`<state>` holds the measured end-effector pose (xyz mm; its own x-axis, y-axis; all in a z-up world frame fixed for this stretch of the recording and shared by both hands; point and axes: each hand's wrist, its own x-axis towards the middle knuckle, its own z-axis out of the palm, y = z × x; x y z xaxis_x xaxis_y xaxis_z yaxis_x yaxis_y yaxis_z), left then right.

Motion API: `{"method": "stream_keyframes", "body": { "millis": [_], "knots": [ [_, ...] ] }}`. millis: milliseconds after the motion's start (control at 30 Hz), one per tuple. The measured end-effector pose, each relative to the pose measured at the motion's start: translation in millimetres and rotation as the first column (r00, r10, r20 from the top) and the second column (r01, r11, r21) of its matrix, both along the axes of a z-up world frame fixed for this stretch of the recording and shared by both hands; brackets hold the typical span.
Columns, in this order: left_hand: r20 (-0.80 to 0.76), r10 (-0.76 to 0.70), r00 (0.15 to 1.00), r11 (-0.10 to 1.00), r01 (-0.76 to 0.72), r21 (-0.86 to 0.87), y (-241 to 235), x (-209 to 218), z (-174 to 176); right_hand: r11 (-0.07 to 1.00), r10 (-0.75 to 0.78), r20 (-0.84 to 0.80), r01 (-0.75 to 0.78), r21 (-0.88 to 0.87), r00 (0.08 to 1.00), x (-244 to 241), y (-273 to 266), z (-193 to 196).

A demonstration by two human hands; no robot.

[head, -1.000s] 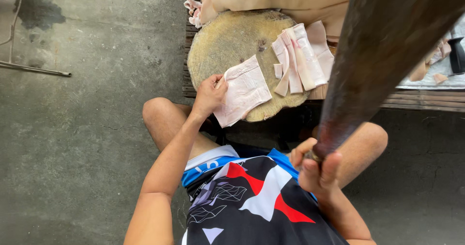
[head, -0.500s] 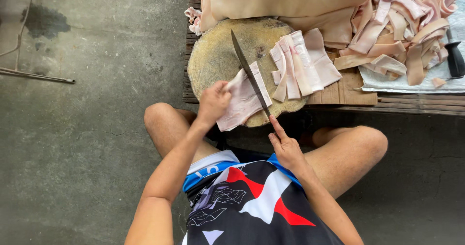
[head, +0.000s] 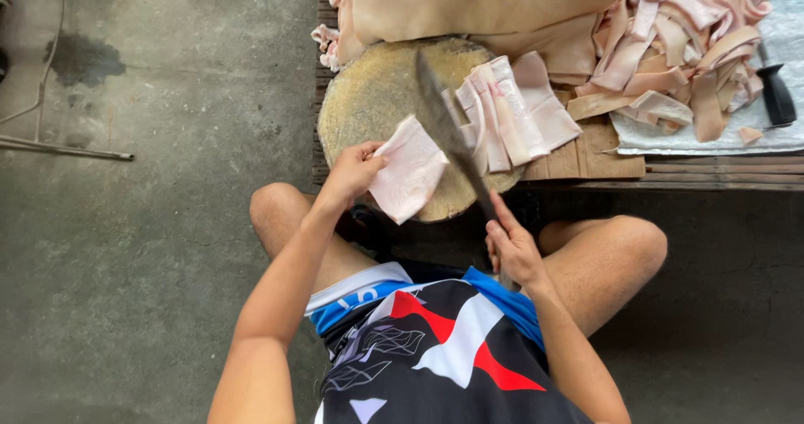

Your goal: The person sits on the ground and uses a large knife to cut large sheets of pork skin into smaller strips on a round wooden cutting board. The cut pieces are placed on a nearby surface.

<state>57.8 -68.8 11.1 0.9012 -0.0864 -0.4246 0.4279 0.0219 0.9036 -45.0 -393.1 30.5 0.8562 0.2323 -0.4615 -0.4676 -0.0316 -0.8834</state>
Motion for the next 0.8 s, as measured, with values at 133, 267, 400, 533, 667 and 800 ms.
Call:
{"method": "stream_keyframes", "body": {
  "millis": [133, 267, 400, 533, 667, 800],
  "knots": [
    [0.111, -0.043, 0.993, 0.985, 0.024, 0.172, 13.1, 13.6, -23.7, 0.898, 0.065, 0.210, 0.035, -0.439, 0.976, -8.9, 8.4, 17.7],
    [0.118, -0.003, 0.993, 0.982, -0.019, 0.185, 6.7, 30.8, -19.5, 0.870, 0.206, 0.473, 0.062, -0.490, 0.857, -20.6, 13.7, 37.2],
    [0.056, 0.022, 0.998, 0.942, -0.039, 0.334, 13.5, 21.5, 0.2, 0.848, 0.291, 0.487, 0.014, -0.530, 0.823, -24.3, 35.5, 27.3],
    [0.006, 0.117, 0.993, 0.991, -0.117, 0.058, 14.5, 12.1, 4.5, 0.824, 0.338, 0.587, 0.070, -0.562, 0.736, -25.1, 58.8, 15.2],
    [0.025, 0.124, 0.992, 0.975, -0.127, 0.184, 16.0, 3.7, 4.3, 0.911, 0.196, 0.320, -0.051, -0.408, 0.927, -25.9, 49.1, 49.8],
    [0.040, 0.131, 0.991, 0.986, -0.135, 0.095, 16.9, 8.8, -4.1, 0.987, 0.136, 0.766, -0.022, -0.157, 0.629, -41.9, 17.9, 102.4]
  ]
}}
